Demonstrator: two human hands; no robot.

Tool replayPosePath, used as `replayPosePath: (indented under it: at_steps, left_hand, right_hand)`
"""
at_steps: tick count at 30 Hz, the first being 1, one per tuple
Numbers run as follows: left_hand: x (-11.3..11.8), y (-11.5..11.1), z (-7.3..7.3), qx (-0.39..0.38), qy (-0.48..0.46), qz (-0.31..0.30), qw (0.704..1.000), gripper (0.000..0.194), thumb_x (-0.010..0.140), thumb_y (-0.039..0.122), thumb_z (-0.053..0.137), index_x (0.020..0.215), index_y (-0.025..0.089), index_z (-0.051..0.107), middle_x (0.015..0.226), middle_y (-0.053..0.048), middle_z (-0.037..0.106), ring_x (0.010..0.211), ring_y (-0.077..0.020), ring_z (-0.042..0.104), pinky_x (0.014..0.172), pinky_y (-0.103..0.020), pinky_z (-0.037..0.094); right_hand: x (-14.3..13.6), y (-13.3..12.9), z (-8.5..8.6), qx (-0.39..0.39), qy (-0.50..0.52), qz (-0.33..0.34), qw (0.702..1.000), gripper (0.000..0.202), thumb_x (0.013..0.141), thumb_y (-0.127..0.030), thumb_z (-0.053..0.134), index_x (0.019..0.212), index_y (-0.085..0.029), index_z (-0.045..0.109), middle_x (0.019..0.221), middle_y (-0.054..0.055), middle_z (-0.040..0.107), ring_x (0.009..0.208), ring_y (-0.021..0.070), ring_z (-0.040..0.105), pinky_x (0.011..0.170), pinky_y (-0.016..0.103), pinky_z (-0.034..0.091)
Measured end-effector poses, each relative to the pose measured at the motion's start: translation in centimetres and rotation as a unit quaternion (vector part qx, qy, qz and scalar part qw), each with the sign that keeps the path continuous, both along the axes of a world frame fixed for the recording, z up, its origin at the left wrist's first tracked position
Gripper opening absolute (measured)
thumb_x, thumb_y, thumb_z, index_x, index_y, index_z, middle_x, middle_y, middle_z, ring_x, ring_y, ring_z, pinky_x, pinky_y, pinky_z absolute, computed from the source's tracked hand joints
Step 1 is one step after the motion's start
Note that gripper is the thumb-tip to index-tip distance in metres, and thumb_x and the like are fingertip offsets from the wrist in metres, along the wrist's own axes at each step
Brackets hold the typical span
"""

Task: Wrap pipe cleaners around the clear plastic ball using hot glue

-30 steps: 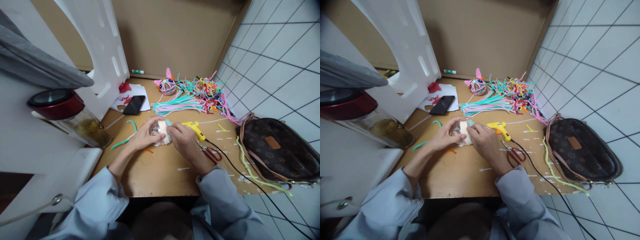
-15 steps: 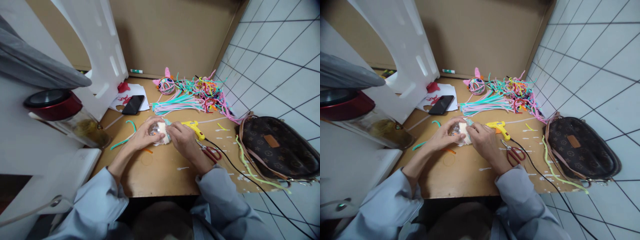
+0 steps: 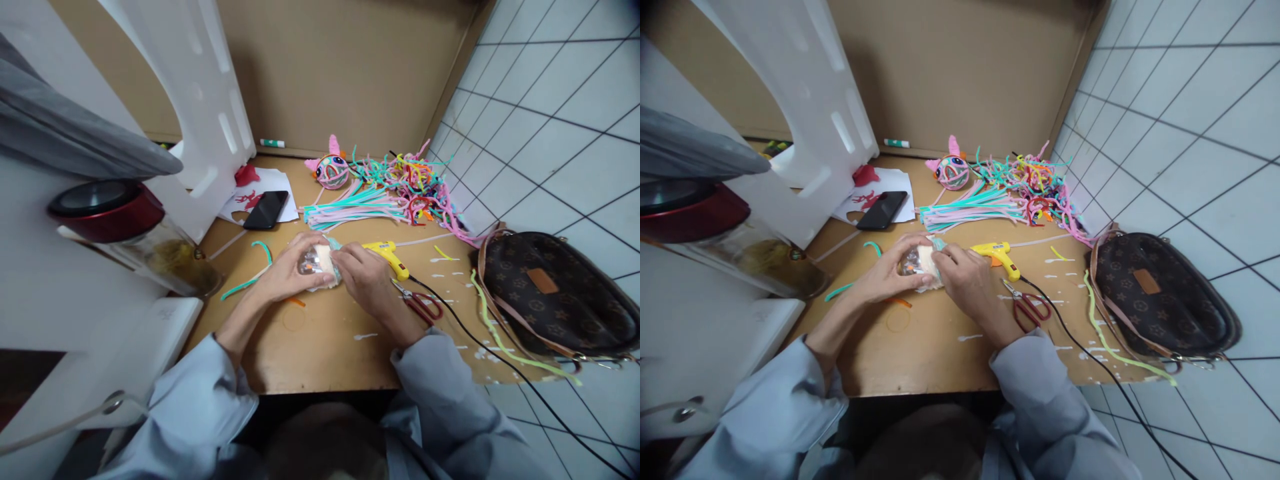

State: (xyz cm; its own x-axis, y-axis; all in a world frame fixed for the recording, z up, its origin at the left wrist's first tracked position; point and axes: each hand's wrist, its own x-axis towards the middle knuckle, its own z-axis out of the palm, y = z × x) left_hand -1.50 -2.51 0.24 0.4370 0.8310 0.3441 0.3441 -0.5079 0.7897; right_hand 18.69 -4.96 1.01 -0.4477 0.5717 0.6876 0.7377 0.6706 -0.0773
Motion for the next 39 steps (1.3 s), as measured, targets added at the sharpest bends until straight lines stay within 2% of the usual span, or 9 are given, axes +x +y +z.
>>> replayPosePath:
  at_steps: [8, 11, 14, 18, 23, 26, 30, 39]
  left_hand:
    - [-0.1, 0.1, -0.7, 0.094, 0.048, 0.020, 0.994, 0.076, 0.064, 0.059, 0.085, 0.125, 0.023, 0.055, 0.148, -0.018, 0.042, 0.143, -0.0367, 0.041, 0.118, -0.052, 0.037]
    - [0.1, -0.1, -0.8, 0.116, 0.070, 0.032, 0.990, 0.084, 0.060, 0.063, 0.085, 0.126, 0.023, 0.054, 0.148, -0.019, 0.042, 0.142, -0.0386, 0.042, 0.117, -0.054, 0.038]
    - [0.6, -0.4, -1.0, 0.127, 0.086, 0.042, 0.987, 0.090, 0.058, 0.061, 0.088, 0.130, 0.022, 0.051, 0.148, -0.021, 0.043, 0.140, -0.0401, 0.045, 0.114, -0.054, 0.042]
    - [1.0, -0.6, -1.5, 0.145, 0.095, 0.063, 0.983, 0.084, 0.062, 0.048, 0.088, 0.131, 0.022, 0.048, 0.146, -0.019, 0.045, 0.138, -0.0384, 0.047, 0.110, -0.052, 0.047]
    - [1.2, -0.5, -1.9, 0.176, 0.097, 0.064, 0.977, 0.075, 0.068, 0.036, 0.083, 0.132, 0.023, 0.046, 0.142, -0.017, 0.048, 0.135, -0.0329, 0.051, 0.110, -0.047, 0.047]
    - [1.2, -0.4, -1.9, 0.180, 0.091, 0.064, 0.977, 0.071, 0.069, 0.034, 0.081, 0.130, 0.022, 0.046, 0.141, -0.016, 0.049, 0.133, -0.0320, 0.053, 0.110, -0.046, 0.047]
    - [1.2, -0.5, -1.7, 0.177, 0.075, 0.061, 0.979, 0.070, 0.068, 0.032, 0.081, 0.128, 0.021, 0.048, 0.139, -0.017, 0.051, 0.134, -0.0329, 0.052, 0.111, -0.047, 0.046]
    - [1.2, -0.6, -1.2, 0.126, 0.064, 0.051, 0.989, 0.069, 0.067, 0.034, 0.081, 0.127, 0.021, 0.049, 0.140, -0.018, 0.050, 0.136, -0.0327, 0.050, 0.110, -0.048, 0.046]
  right_hand:
    - [0.1, -0.2, 0.2, -0.031, -0.014, -0.003, 0.999, 0.023, 0.101, -0.018, 0.048, 0.093, -0.019, 0.069, 0.091, 0.006, 0.070, 0.078, 0.0147, 0.061, 0.072, 0.025, 0.041]
    - [0.0, -0.2, 0.3, -0.041, -0.019, -0.013, 0.999, 0.023, 0.101, -0.019, 0.047, 0.093, -0.020, 0.069, 0.090, 0.005, 0.070, 0.077, 0.0145, 0.061, 0.073, 0.025, 0.041]
    - [0.0, -0.1, 0.3, -0.045, -0.019, -0.017, 0.999, 0.024, 0.101, -0.019, 0.047, 0.093, -0.020, 0.069, 0.090, 0.006, 0.069, 0.077, 0.0143, 0.060, 0.072, 0.025, 0.041]
    - [0.1, 0.0, 0.1, -0.042, -0.012, -0.013, 0.999, 0.025, 0.101, -0.017, 0.046, 0.092, -0.020, 0.069, 0.090, 0.006, 0.069, 0.078, 0.0143, 0.061, 0.073, 0.025, 0.042]
    - [0.1, 0.0, 0.0, -0.035, -0.005, -0.008, 0.999, 0.025, 0.101, -0.017, 0.046, 0.095, -0.019, 0.070, 0.093, 0.007, 0.070, 0.082, 0.0151, 0.063, 0.076, 0.025, 0.045]
    - [0.1, 0.0, 0.0, -0.034, -0.003, -0.010, 0.999, 0.023, 0.100, -0.017, 0.047, 0.098, -0.019, 0.070, 0.095, 0.007, 0.071, 0.083, 0.0160, 0.064, 0.077, 0.026, 0.046]
    - [0.2, 0.0, 0.1, -0.043, -0.006, -0.006, 0.999, 0.029, 0.095, -0.010, 0.044, 0.106, -0.019, 0.069, 0.098, 0.007, 0.071, 0.085, 0.0164, 0.064, 0.078, 0.026, 0.047]
    - [0.0, 0.0, 0.0, -0.050, 0.028, 0.006, 0.998, 0.028, 0.096, -0.010, 0.043, 0.103, -0.020, 0.069, 0.095, 0.007, 0.072, 0.086, 0.0162, 0.066, 0.080, 0.026, 0.049]
